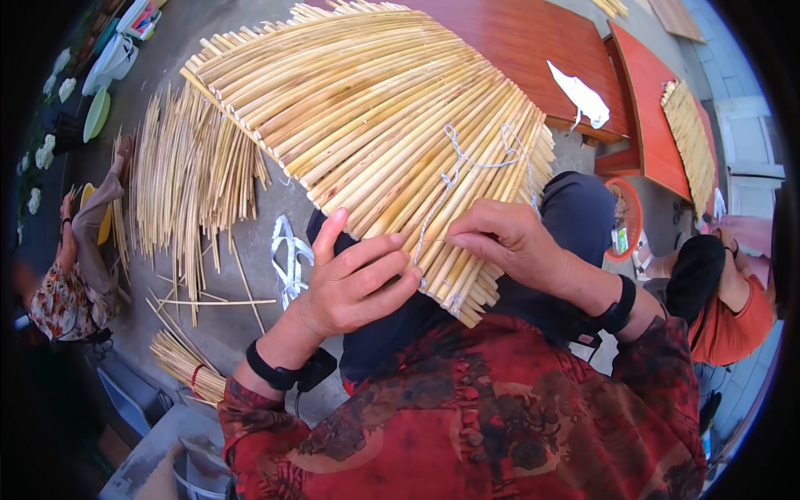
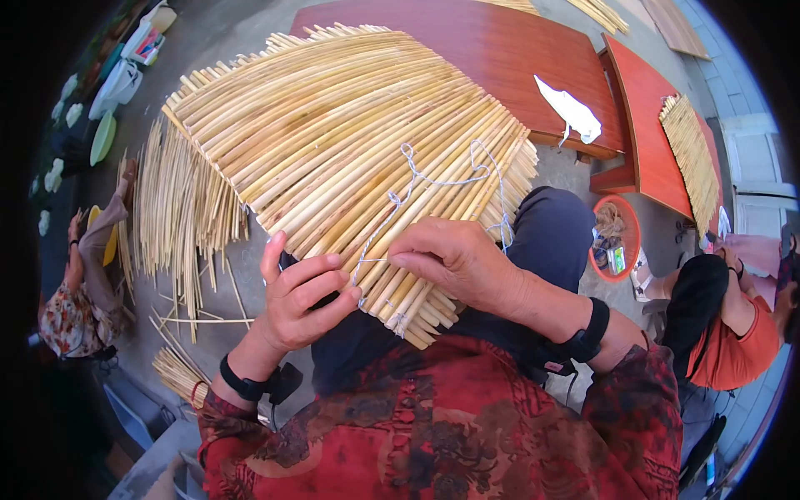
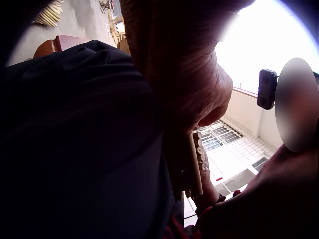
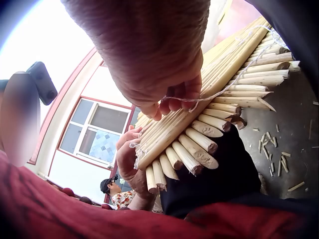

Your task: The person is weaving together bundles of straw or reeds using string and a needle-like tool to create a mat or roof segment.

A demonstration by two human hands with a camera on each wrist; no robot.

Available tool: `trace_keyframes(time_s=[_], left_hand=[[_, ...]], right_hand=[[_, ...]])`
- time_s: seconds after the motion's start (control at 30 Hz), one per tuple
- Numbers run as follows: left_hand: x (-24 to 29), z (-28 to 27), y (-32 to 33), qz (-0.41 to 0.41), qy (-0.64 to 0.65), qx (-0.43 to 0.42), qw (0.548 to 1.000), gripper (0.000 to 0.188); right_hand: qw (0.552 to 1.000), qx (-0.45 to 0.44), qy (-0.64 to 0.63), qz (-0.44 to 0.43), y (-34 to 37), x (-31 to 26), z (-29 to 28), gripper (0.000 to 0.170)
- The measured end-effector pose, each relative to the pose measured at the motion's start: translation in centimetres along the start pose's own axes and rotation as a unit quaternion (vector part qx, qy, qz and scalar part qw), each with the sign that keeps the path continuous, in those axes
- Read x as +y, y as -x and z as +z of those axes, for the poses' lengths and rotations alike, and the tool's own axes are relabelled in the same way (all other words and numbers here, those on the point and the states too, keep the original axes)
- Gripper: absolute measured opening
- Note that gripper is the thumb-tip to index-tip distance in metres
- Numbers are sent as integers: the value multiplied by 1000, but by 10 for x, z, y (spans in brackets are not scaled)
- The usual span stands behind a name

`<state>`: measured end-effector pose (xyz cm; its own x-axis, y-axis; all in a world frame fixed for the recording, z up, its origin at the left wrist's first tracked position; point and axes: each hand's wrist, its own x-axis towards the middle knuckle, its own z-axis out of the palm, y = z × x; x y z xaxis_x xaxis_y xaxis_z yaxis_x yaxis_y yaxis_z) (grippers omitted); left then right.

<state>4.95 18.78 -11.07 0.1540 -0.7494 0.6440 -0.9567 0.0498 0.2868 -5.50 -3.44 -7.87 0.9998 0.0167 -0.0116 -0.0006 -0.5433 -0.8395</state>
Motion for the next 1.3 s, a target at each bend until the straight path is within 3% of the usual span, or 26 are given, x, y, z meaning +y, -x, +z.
trace_keyframes(time_s=[0.1, 0.27, 0.5, 0.67, 0.8, 1.3], left_hand=[[-2, 3, 2, 7, 2, 6, 1000, 28], [0, 3, 2, 9, -5, 10, 1000, 28], [9, 6, 6, -18, 1, 19, 1000, 25], [11, 4, 5, -25, -10, 9, 1000, 26], [11, 1, 2, -28, -14, 4, 1000, 25], [12, 1, 2, -41, -14, 11, 999, 25]], right_hand=[[999, -1, -15, -29, 3, -1, -2, 10], [998, -58, 28, 30, 4, -8, -11, 11], [996, -79, 24, 19, 11, -9, -12, 14], [995, -74, 26, -58, 17, -10, -14, 14], [995, -59, 44, -68, 15, -21, -18, 14], [963, -132, 202, -117, 12, -41, -28, 12]])
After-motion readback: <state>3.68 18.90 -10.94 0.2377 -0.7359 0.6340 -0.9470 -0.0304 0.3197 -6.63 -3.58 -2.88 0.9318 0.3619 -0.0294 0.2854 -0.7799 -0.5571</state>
